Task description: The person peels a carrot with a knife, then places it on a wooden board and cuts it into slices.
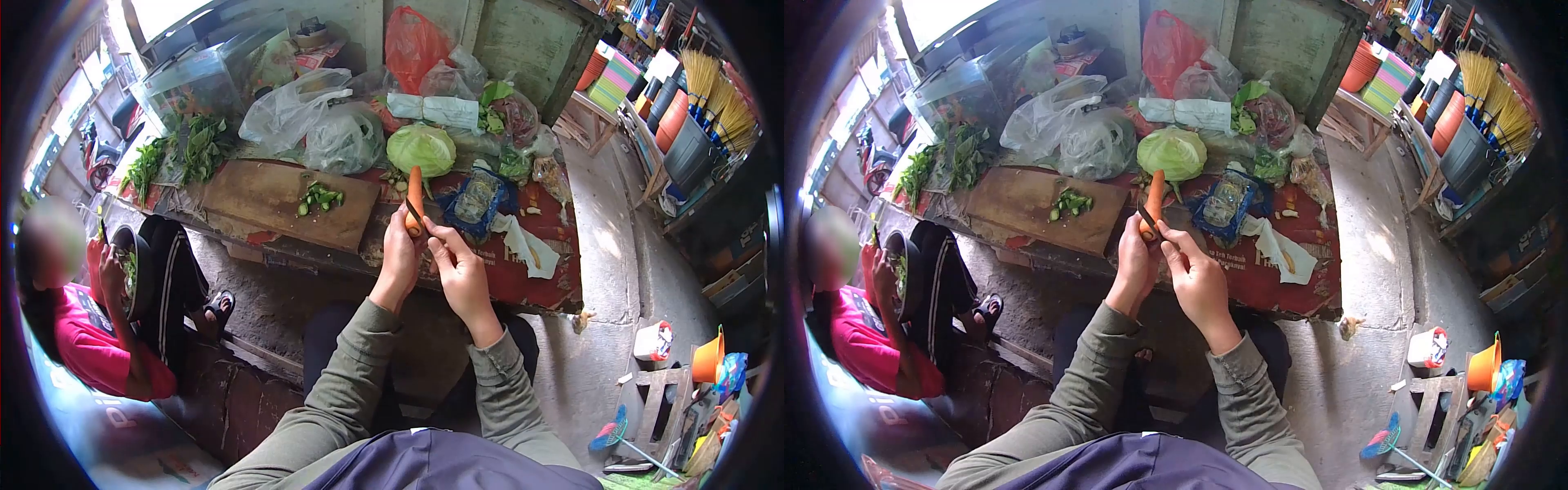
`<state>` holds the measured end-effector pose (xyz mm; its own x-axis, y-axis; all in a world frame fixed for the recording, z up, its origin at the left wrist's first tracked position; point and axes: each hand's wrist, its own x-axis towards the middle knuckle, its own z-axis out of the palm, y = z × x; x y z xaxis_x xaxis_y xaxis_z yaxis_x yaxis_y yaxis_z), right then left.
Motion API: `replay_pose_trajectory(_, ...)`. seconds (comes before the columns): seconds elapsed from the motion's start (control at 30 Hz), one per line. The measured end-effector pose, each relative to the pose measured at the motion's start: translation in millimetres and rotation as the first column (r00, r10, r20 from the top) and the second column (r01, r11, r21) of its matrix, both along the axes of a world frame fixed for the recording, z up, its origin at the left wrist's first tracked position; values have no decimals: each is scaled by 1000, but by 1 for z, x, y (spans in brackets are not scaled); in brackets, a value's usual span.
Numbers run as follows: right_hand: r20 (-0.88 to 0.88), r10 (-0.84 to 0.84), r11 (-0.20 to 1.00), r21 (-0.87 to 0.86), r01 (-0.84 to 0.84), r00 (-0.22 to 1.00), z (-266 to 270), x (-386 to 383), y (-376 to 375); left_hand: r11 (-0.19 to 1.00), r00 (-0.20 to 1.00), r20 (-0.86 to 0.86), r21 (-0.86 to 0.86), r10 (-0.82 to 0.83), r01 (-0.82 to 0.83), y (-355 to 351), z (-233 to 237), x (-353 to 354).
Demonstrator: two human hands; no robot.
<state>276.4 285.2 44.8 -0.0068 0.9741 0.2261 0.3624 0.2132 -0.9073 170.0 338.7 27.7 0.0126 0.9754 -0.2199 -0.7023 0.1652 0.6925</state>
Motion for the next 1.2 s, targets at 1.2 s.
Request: replay_pose_trajectory(1.2,-221,48,996,-60,-62,974,-7,8,9,986,988,26,72,-154,151,-8,-4,-8)
